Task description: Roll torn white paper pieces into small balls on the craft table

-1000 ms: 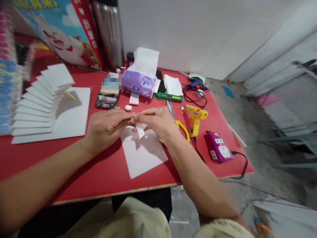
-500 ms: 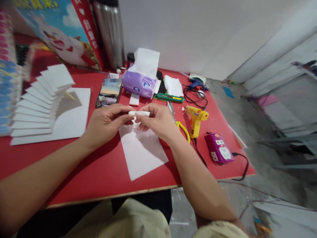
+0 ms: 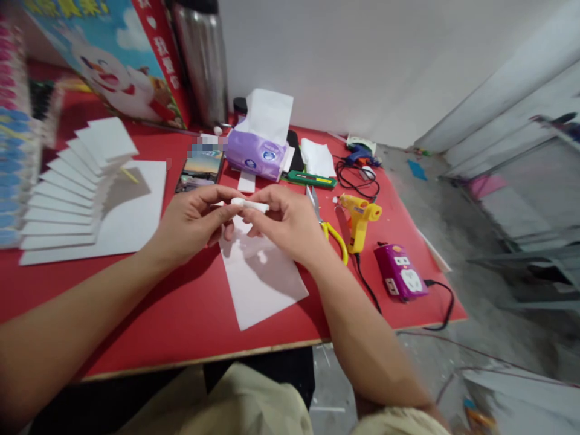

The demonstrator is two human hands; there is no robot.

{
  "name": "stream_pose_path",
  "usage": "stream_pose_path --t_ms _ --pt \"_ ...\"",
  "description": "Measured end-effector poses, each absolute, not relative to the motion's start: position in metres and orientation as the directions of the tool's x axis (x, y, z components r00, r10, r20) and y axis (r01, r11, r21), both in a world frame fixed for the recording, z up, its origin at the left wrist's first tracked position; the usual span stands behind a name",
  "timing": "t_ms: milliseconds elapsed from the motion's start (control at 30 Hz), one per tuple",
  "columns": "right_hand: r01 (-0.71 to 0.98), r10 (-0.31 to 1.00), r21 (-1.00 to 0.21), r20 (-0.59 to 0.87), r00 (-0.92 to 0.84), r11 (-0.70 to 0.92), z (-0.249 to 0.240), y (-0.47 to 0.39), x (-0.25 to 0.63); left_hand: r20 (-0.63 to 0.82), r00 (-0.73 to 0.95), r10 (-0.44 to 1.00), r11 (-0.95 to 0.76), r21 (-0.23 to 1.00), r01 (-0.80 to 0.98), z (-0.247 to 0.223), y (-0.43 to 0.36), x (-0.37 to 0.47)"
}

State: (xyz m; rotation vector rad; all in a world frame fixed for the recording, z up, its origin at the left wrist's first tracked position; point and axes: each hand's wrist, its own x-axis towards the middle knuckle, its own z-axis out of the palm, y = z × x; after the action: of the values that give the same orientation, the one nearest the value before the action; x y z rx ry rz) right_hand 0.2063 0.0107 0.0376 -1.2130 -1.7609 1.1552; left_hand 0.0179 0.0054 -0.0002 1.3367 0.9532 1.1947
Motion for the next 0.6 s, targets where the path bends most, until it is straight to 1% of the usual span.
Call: stream_pose_path --t_ms 33,67,100,133,200,300,400,600 --pt "0.204 0.926 -0.979 -0.083 -0.369 -0.006 0.040 0.014 0.209 0.171 0.180 0.969 -0.161 0.985 -0.067 0.001 0.006 0.016" --pt "0.099 0.884 -0.980 -0.197 -0.424 -0.171 0.041 0.018 0.211 0.197 0.174 0.965 -0.190 0.980 -0.054 0.001 0.007 0.014" --pt "0.024 0.836 -0.952 -0.281 -0.472 -0.306 0.042 0.021 0.213 0.216 0.168 0.962 -0.212 0.976 -0.040 0.002 0.008 0.013" --pt "-0.024 0.794 -0.915 -0.337 -0.506 -0.403 0.042 0.024 0.215 0.231 0.166 0.959 -0.230 0.973 -0.022 0.002 0.008 0.012" --pt "-0.080 0.746 -0.858 -0.390 -0.539 -0.507 0.040 0.027 0.216 0.264 0.176 0.948 -0.271 0.963 0.014 0.002 0.009 0.011" --pt "-0.126 0.724 -0.826 -0.397 -0.564 -0.550 0.035 0.026 0.214 0.330 0.217 0.919 -0.349 0.935 0.055 0.001 0.008 0.013" --pt "-0.150 0.732 -0.825 -0.381 -0.565 -0.545 0.033 0.023 0.212 0.371 0.256 0.893 -0.402 0.912 0.081 0.000 0.008 0.014" --pt "-0.166 0.745 -0.839 -0.348 -0.569 -0.518 0.038 0.020 0.213 0.376 0.254 0.891 -0.409 0.908 0.090 -0.003 0.009 0.012"
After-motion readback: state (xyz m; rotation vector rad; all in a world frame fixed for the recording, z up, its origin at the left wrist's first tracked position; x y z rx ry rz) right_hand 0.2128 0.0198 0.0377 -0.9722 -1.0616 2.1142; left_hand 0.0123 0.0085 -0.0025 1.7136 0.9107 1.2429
